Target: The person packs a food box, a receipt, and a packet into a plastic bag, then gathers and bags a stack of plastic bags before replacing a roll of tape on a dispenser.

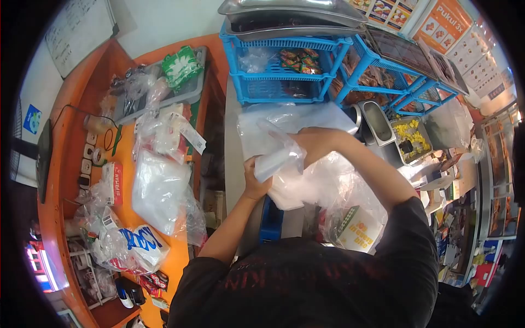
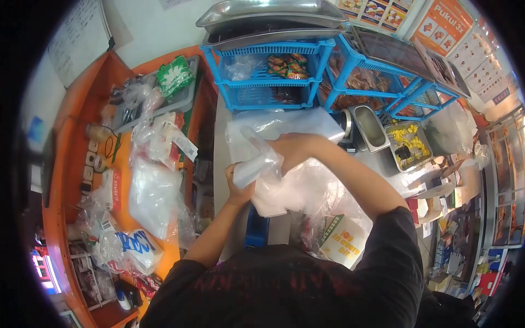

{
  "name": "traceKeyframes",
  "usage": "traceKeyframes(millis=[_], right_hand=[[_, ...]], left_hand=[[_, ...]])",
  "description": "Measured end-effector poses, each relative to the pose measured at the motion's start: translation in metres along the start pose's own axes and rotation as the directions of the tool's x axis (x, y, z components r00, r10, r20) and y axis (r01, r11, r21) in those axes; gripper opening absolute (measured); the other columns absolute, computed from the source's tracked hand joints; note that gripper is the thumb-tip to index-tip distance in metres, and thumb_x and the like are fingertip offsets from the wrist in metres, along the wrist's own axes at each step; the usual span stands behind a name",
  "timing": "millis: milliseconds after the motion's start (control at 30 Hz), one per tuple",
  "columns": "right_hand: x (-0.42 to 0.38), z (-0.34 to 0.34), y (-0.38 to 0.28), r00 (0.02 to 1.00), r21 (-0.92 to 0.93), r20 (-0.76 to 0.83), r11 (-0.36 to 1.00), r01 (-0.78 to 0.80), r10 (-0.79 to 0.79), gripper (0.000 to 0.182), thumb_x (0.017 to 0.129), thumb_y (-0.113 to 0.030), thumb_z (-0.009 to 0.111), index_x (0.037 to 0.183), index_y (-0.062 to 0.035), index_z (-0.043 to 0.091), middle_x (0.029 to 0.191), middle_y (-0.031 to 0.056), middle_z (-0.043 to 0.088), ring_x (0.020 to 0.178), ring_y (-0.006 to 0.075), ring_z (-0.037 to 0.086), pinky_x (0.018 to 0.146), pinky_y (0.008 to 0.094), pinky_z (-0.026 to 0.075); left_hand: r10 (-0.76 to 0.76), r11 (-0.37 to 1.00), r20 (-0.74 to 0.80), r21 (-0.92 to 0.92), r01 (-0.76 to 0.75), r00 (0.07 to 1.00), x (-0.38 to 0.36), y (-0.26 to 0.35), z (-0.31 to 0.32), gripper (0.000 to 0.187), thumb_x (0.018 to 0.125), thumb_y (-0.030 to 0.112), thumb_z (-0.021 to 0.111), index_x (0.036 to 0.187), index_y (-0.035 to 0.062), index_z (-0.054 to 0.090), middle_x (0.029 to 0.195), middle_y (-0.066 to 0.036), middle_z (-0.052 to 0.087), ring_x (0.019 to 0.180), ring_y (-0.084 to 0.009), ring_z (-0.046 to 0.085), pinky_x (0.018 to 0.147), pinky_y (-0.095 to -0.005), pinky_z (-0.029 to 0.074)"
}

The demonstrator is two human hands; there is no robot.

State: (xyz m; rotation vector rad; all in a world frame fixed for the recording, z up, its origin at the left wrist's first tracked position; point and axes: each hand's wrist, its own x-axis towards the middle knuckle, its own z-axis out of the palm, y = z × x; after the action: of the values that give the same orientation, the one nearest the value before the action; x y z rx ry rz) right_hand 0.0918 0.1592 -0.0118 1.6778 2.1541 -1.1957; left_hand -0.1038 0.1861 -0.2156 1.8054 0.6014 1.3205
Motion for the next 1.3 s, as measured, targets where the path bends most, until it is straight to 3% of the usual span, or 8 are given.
traceKeyframes(millis=[200, 300, 500, 667, 733, 833, 1233, 1300], right_hand=[[0.03, -0.006, 0.043, 0.939, 0.783, -0.232, 0.524, 0.336, -0.255, 0.05, 0.067, -0.024, 0.066, 0.109, -0.0001, 0.053, 0.119, 0.0137, 0.049, 0.106, 0.0235, 0.046, 0.09, 0.0332, 0.037], [0.018, -0.018, 0.013, 0.863, 0.13, -0.483, 0.962, 0.238, -0.148, 0.04, 0.071, -0.025, 0.068, 0.1, -0.0007, 0.056, 0.102, 0.0096, 0.056, 0.091, 0.013, 0.051, 0.079, 0.0291, 0.041], [0.04, -0.011, -0.039, 0.685, 0.513, -0.7, 0.808, 0.289, 0.2, 0.026, 0.078, -0.015, 0.062, 0.096, 0.0026, 0.056, 0.075, 0.0041, 0.061, 0.06, 0.0139, 0.059, 0.057, 0.0269, 0.047], [0.061, -0.009, -0.031, 0.794, 0.827, -0.523, 0.41, 0.385, 0.309, 0.06, 0.077, -0.024, 0.062, 0.126, -0.0008, 0.037, 0.118, 0.0137, 0.049, 0.108, 0.0205, 0.048, 0.092, 0.0361, 0.04], [0.037, -0.02, -0.011, 0.854, 0.187, -0.474, 0.924, 0.334, -0.213, 0.073, 0.07, -0.026, 0.066, 0.13, -0.0012, 0.032, 0.131, 0.0157, 0.035, 0.122, 0.0238, 0.033, 0.099, 0.0369, 0.032], [0.011, -0.005, 0.007, 0.886, -0.308, -0.265, 0.904, 0.295, -0.38, 0.073, 0.062, -0.021, 0.068, 0.126, -0.0033, 0.038, 0.12, 0.0183, 0.046, 0.112, 0.0293, 0.045, 0.092, 0.0372, 0.038], [0.037, 0.02, 0.006, 0.871, -0.391, -0.434, 0.919, 0.047, -0.229, 0.031, 0.062, -0.016, 0.067, 0.091, -0.0084, 0.064, 0.084, 0.0129, 0.061, 0.084, 0.0295, 0.057, 0.073, 0.0394, 0.045], [0.036, 0.019, 0.004, 0.876, -0.366, -0.446, 0.931, 0.009, -0.183, 0.029, 0.061, -0.017, 0.067, 0.089, -0.0091, 0.064, 0.086, 0.0123, 0.061, 0.084, 0.0297, 0.057, 0.072, 0.0403, 0.045]], left_hand=[[-0.291, 0.897, 0.074, -0.324, 0.299, 0.954, 0.038, 0.062, -0.004, 0.05, 0.066, -0.008, 0.058, 0.113, 0.0001, 0.041, 0.092, -0.013, 0.055, 0.089, -0.0227, 0.056, 0.08, -0.0297, 0.042], [-0.278, 0.943, 0.223, -0.123, 0.31, 0.934, 0.037, 0.028, -0.006, 0.045, 0.067, -0.003, 0.064, 0.108, -0.0012, 0.045, 0.092, -0.009, 0.056, 0.083, -0.0144, 0.054, 0.074, -0.0262, 0.045], [-0.34, 0.91, 0.23, -0.164, 0.381, 0.912, 0.038, 0.041, -0.003, 0.029, 0.066, -0.004, 0.06, 0.095, -0.0026, 0.056, 0.088, -0.01, 0.058, 0.084, -0.0171, 0.056, 0.076, -0.0285, 0.044], [-0.297, 0.932, 0.242, -0.137, 0.335, 0.924, 0.032, 0.029, -0.002, 0.033, 0.068, -0.004, 0.062, 0.1, -0.002, 0.054, 0.09, -0.007, 0.058, 0.083, -0.0133, 0.055, 0.074, -0.0255, 0.044], [-0.358, 0.906, 0.186, -0.169, 0.388, 0.915, 0.035, 0.029, -0.004, 0.034, 0.069, -0.004, 0.062, 0.101, -0.0016, 0.053, 0.09, -0.006, 0.059, 0.083, -0.0116, 0.055, 0.073, -0.0243, 0.044], [-0.41, 0.834, 0.279, -0.271, 0.481, 0.868, 0.039, 0.029, -0.012, 0.037, 0.07, -0.004, 0.062, 0.105, -0.0006, 0.051, 0.091, -0.004, 0.059, 0.084, -0.0093, 0.054, 0.074, -0.0237, 0.044], [0.068, 0.995, 0.017, -0.072, -0.067, 0.998, 0.096, 0.11, -0.034, 0.068, 0.061, 0.013, 0.071, 0.121, 0.0045, 0.041, 0.119, -0.016, 0.046, 0.117, -0.0235, 0.039, 0.098, -0.0366, 0.03], [0.09, 0.874, 0.524, 0.366, -0.319, 0.847, 0.107, 0.12, -0.037, 0.075, 0.058, 0.014, 0.075, 0.122, 0.0034, 0.039, 0.124, -0.014, 0.043, 0.118, -0.0266, 0.039, 0.101, -0.0385, 0.025]])
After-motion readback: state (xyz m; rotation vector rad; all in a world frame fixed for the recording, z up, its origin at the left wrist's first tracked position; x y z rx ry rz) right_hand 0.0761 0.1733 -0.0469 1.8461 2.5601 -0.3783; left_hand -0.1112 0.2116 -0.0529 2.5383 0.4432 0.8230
